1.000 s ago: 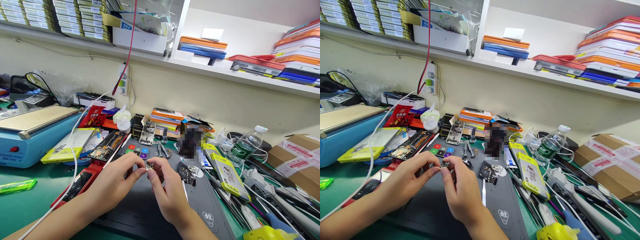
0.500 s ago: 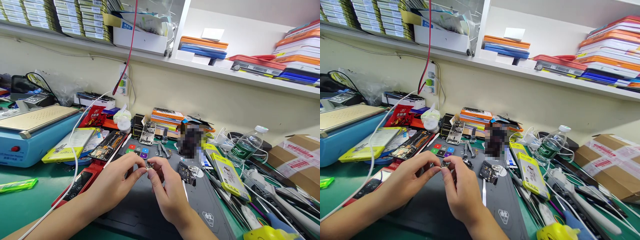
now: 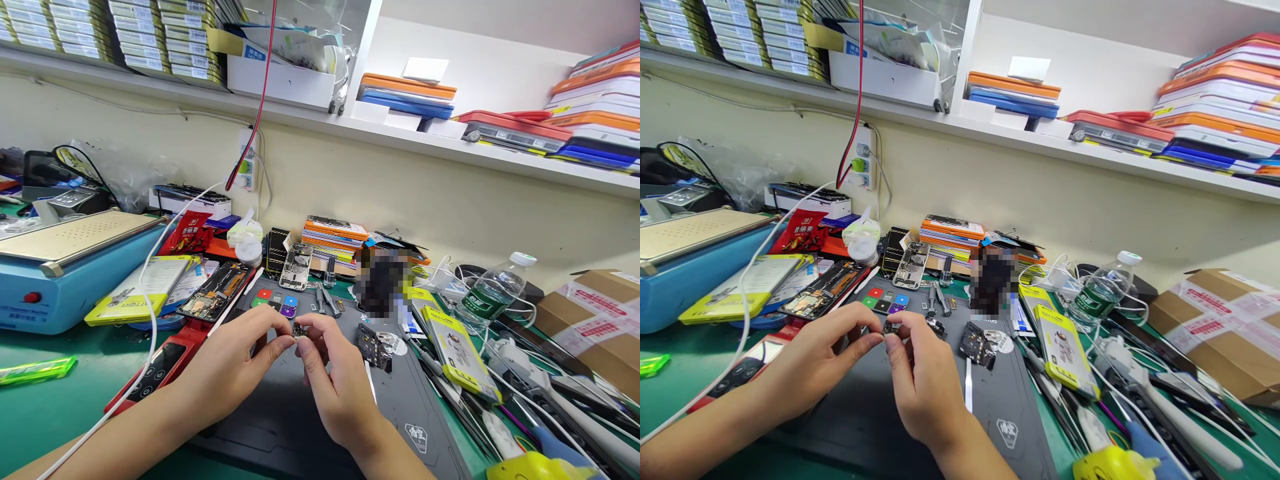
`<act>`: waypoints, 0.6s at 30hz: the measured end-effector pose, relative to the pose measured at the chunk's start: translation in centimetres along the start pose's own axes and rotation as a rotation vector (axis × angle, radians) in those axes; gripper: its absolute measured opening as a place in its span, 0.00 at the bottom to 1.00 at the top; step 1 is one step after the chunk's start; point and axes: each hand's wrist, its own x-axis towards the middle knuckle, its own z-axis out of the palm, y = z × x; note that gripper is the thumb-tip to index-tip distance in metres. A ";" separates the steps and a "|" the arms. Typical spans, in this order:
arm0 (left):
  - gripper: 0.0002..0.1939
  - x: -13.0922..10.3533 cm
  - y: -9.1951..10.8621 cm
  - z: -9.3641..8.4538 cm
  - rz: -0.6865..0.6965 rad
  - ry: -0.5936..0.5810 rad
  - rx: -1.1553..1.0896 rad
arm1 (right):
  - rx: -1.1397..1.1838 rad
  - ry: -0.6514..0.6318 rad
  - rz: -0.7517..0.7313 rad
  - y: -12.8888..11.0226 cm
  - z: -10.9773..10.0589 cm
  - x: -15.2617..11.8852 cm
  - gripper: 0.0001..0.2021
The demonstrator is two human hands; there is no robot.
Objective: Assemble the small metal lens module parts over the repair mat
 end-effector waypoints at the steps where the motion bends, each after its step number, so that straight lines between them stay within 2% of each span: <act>1: 0.09 0.0 0.0 0.0 0.000 0.000 0.001 | 0.004 0.001 0.003 0.0 0.0 0.0 0.11; 10: 0.08 0.0 0.0 0.0 -0.006 0.027 0.006 | 0.014 0.029 0.020 -0.1 0.0 0.0 0.14; 18: 0.08 0.0 0.2 -0.1 0.014 0.057 0.016 | 0.024 0.053 0.015 -0.1 0.1 0.1 0.10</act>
